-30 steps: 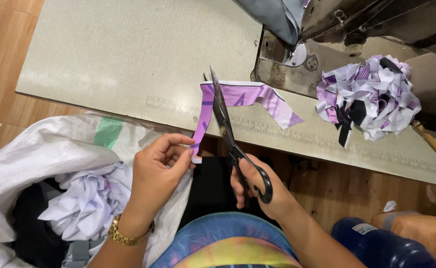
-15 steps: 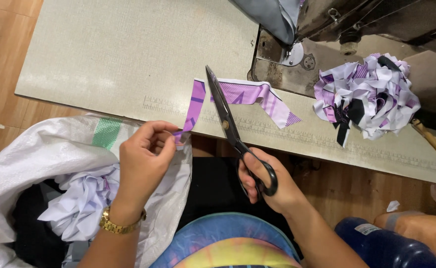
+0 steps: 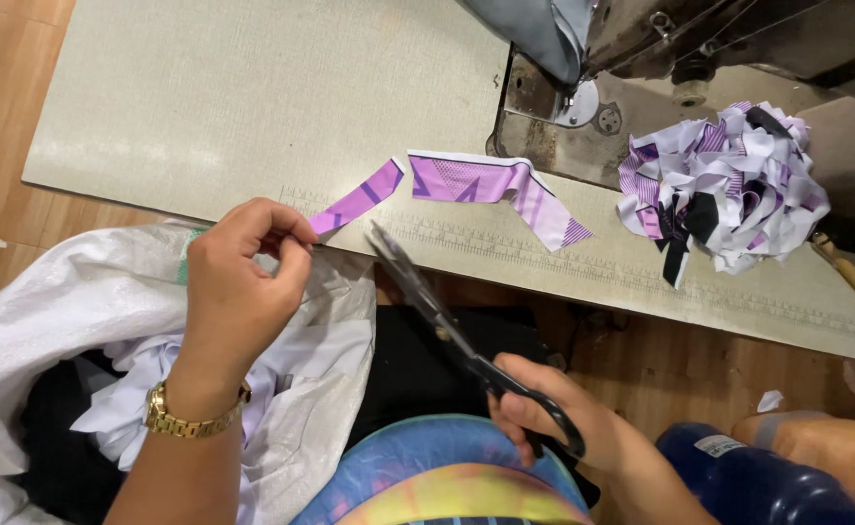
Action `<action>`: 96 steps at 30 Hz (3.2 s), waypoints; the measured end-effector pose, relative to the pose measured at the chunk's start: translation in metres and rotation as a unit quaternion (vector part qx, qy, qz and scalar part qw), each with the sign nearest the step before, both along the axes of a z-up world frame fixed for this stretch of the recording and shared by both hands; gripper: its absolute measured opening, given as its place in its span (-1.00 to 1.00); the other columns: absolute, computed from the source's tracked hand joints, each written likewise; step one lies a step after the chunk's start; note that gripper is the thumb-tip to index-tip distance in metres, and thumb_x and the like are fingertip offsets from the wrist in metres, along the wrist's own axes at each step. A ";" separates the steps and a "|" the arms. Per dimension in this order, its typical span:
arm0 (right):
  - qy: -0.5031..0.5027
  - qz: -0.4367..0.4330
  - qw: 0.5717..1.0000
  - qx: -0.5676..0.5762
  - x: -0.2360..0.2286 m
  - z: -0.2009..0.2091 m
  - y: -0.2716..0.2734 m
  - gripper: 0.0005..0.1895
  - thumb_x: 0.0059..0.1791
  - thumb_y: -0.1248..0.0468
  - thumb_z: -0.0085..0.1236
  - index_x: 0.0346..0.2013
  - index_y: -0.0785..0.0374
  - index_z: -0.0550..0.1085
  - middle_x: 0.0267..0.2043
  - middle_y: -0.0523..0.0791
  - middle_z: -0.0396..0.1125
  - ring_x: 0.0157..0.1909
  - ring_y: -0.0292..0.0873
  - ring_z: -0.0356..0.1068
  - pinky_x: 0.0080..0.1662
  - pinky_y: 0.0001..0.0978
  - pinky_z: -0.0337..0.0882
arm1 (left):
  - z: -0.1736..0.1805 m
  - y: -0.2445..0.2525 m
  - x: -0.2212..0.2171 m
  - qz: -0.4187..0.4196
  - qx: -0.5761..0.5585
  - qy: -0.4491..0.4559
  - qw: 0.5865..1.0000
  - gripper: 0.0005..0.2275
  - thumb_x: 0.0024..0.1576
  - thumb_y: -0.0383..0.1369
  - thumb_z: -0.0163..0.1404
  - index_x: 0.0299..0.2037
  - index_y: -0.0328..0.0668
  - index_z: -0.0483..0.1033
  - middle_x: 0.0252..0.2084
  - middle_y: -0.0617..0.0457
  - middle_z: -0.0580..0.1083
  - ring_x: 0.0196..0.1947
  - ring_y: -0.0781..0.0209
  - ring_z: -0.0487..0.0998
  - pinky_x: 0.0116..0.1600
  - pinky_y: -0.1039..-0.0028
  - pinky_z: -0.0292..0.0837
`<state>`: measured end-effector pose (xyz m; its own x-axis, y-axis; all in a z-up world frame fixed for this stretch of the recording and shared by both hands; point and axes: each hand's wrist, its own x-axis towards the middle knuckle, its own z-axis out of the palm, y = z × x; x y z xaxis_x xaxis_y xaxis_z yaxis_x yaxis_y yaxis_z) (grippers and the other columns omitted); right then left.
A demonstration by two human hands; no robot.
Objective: Cutting fabric scraps into smaller pieces using scissors at a sewing workstation
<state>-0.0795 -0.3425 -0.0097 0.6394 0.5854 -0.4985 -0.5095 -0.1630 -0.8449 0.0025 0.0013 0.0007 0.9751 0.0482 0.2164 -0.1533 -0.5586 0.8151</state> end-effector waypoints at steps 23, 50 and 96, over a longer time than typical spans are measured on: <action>-0.008 -0.084 0.996 0.000 0.007 -0.009 0.033 -0.58 0.10 -0.02 0.22 -0.36 0.21 0.30 -0.62 -0.18 0.22 -0.67 -0.28 0.23 -0.63 -0.41 0.34 | 0.015 -0.019 0.014 -0.031 0.012 -0.137 0.990 -0.80 0.26 -0.72 -0.01 -0.08 -0.36 0.66 -0.14 -0.09 0.57 -0.14 0.10 0.58 0.00 0.39 0.52; -0.068 -0.472 0.879 -0.008 -0.085 -0.018 -0.138 -0.47 0.21 -0.19 0.00 -0.14 0.27 0.36 -0.50 -0.17 0.12 -0.60 -0.27 0.06 -0.58 -0.40 0.09 | -0.004 -0.196 0.079 -0.205 0.125 -0.080 0.967 -0.61 0.13 -0.84 -0.08 0.07 -0.36 0.64 -0.14 -0.11 0.60 -0.14 -0.05 0.56 -0.07 0.25 0.61; 0.014 -0.104 0.990 -0.096 -0.038 -0.017 -0.083 -0.61 0.06 -0.02 0.28 -0.20 0.25 0.42 -0.29 -0.13 0.25 -0.38 -0.24 0.32 -0.42 -0.33 0.48 | -0.067 -0.092 -0.023 -0.168 0.216 -0.125 0.954 -0.46 0.19 -0.25 0.25 0.41 0.16 0.46 0.51 -0.18 0.21 0.60 -0.32 0.10 0.58 -0.38 -0.02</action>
